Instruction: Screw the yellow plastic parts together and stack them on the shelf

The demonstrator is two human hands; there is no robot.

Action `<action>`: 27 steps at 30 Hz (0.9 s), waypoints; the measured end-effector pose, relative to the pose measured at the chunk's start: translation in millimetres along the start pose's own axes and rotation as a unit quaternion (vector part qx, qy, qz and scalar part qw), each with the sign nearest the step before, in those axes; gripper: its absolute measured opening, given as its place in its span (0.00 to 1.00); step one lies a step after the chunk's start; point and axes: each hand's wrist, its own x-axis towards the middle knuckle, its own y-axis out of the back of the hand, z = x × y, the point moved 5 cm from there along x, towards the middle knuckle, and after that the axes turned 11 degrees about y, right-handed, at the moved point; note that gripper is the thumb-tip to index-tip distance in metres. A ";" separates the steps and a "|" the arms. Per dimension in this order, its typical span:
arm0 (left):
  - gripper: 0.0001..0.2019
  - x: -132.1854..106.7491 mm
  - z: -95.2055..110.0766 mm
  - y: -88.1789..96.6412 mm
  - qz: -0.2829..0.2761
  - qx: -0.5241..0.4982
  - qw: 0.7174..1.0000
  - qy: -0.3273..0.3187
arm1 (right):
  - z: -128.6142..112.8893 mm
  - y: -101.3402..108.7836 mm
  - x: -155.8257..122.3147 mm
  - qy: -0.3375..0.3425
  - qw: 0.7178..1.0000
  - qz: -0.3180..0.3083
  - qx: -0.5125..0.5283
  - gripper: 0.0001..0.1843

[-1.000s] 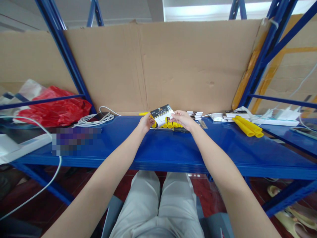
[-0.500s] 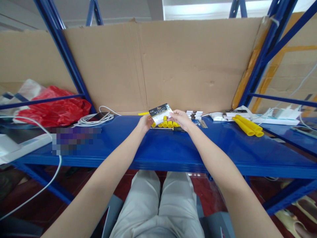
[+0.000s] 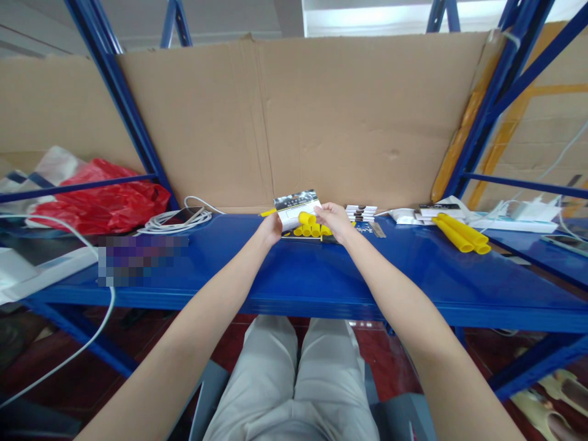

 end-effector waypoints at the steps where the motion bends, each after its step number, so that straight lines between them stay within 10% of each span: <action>1: 0.12 -3.7 -1.7 -3.9 -0.001 0.024 1.000 0.009 | 1.5 1.1 0.9 0.004 1.000 0.004 -0.009 0.13; 27: 0.08 -23.0 -3.7 -21.7 -0.016 0.101 0.994 -0.036 | 1.1 -3.1 -1.7 0.009 0.999 0.026 -0.023 0.12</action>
